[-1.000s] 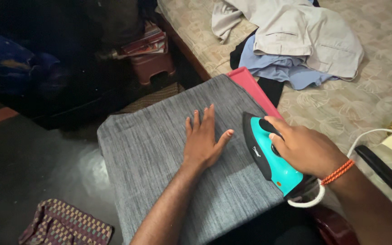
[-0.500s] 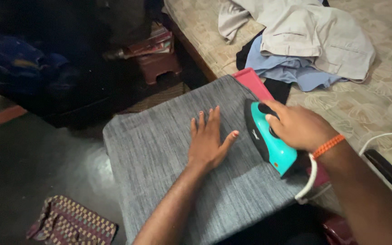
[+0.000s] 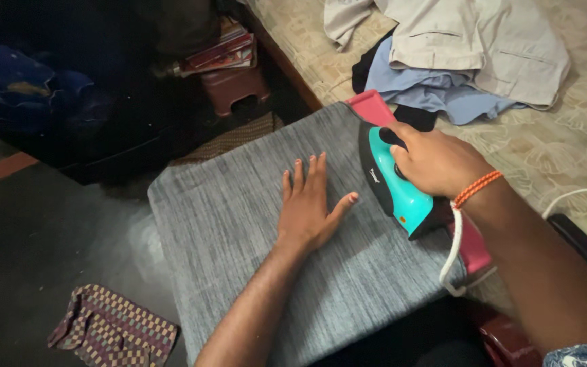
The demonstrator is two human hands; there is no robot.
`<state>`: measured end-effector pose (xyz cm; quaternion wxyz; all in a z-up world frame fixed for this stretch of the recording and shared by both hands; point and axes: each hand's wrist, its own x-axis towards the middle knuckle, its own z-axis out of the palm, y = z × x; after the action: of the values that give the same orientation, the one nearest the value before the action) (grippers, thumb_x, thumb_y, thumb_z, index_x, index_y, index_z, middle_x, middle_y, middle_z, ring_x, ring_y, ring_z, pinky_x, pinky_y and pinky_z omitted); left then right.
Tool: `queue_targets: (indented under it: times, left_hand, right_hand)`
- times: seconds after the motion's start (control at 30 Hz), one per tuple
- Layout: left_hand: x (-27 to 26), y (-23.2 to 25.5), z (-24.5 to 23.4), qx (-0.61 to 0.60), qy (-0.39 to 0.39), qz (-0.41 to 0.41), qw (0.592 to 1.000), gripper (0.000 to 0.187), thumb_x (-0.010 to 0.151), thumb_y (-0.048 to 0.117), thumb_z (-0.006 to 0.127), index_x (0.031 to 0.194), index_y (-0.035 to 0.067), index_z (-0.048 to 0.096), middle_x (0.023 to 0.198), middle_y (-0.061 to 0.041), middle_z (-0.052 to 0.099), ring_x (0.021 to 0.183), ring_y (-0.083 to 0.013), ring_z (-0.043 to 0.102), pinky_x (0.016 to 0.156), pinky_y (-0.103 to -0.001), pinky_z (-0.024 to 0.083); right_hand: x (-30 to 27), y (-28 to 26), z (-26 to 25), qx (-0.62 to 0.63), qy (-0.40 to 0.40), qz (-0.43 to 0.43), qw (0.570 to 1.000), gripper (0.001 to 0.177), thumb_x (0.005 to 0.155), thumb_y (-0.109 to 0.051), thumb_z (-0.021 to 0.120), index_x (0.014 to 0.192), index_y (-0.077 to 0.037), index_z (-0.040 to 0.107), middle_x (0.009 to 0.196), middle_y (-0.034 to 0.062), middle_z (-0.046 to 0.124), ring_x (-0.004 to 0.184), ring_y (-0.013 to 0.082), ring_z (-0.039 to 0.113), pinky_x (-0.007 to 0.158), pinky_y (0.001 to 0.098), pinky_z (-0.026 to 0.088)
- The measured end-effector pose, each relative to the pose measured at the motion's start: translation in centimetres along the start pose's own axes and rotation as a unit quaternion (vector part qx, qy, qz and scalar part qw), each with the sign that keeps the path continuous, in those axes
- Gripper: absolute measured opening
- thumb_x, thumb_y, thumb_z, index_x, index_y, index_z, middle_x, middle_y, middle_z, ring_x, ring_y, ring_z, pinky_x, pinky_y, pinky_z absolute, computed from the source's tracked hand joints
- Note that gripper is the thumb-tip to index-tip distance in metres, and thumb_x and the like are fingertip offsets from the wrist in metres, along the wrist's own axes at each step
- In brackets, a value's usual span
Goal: The person irons a gray striped shirt on a pink ironing board, then switches to a white shirt and continues ironing. The person uses a teal electric iron and smooths the fabric with their hands between passes.
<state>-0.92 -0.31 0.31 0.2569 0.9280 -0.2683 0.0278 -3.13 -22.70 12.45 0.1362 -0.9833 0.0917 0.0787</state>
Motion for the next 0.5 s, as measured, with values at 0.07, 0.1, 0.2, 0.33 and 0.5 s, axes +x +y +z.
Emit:
queue_targets:
  times: [0.07, 0.1, 0.2, 0.33, 0.5]
  left_hand:
    - [0.0, 0.1, 0.1, 0.005, 0.001, 0.000, 1.000, 0.100, 0.096, 0.071, 0.047, 0.161, 0.000, 0.019, 0.165, -0.025, 0.027, 0.156, -0.0440, 0.013, 0.124, -0.056, 0.004]
    - [0.0, 0.1, 0.1, 0.008, 0.002, -0.001, 1.000, 0.100, 0.096, 0.071, 0.047, 0.161, 0.000, 0.019, 0.165, -0.025, 0.026, 0.156, -0.0440, 0.013, 0.124, -0.056, 0.004]
    - [-0.1, 0.0, 0.2, 0.018, 0.006, 0.008, 1.000, 0.100, 0.096, 0.071, 0.046, 0.161, 0.000, 0.020, 0.165, -0.025, 0.027, 0.155, -0.0441, 0.014, 0.124, -0.056, 0.005]
    - [-0.2, 0.0, 0.3, 0.026, 0.015, 0.012, 0.999, 0.100, 0.095, 0.071, 0.046, 0.161, 0.001, 0.020, 0.165, -0.023, 0.028, 0.155, -0.0443, 0.015, 0.124, -0.057, 0.006]
    - [0.0, 0.0, 0.5, 0.048, 0.010, 0.012, 0.999, 0.101, 0.094, 0.073, 0.047, 0.160, 0.001, 0.021, 0.164, -0.024, 0.028, 0.154, -0.0453, 0.015, 0.123, -0.057, 0.007]
  right_hand:
    - [-0.9, 0.4, 0.1, -0.002, -0.001, 0.007, 1.000, 0.055, 0.097, -0.037, 0.051, 0.151, -0.024, 0.047, 0.110, 0.0270, 0.072, 0.102, 0.0486, 0.068, 0.091, 0.0578, 0.051]
    - [-1.4, 0.7, 0.3, -0.002, -0.002, 0.009, 1.000, 0.055, 0.097, -0.037, 0.050, 0.150, -0.024, 0.047, 0.110, 0.0269, 0.072, 0.102, 0.0484, 0.068, 0.091, 0.0578, 0.051]
    - [-3.1, 1.6, 0.5, 0.001, 0.011, 0.003, 1.000, 0.053, 0.097, -0.036, 0.051, 0.148, -0.023, 0.049, 0.109, 0.0257, 0.072, 0.102, 0.0479, 0.068, 0.090, 0.0583, 0.051]
    - [-5.8, 2.2, 0.6, 0.002, 0.009, 0.019, 1.000, 0.052, 0.096, -0.036, 0.051, 0.147, -0.025, 0.049, 0.111, 0.0242, 0.072, 0.102, 0.0481, 0.067, 0.088, 0.0585, 0.051]
    - [-8.8, 3.5, 0.3, -0.034, -0.005, 0.030, 0.999, 0.055, 0.096, -0.038, 0.052, 0.150, -0.028, 0.046, 0.107, 0.0255, 0.073, 0.099, 0.0483, 0.069, 0.088, 0.0583, 0.053]
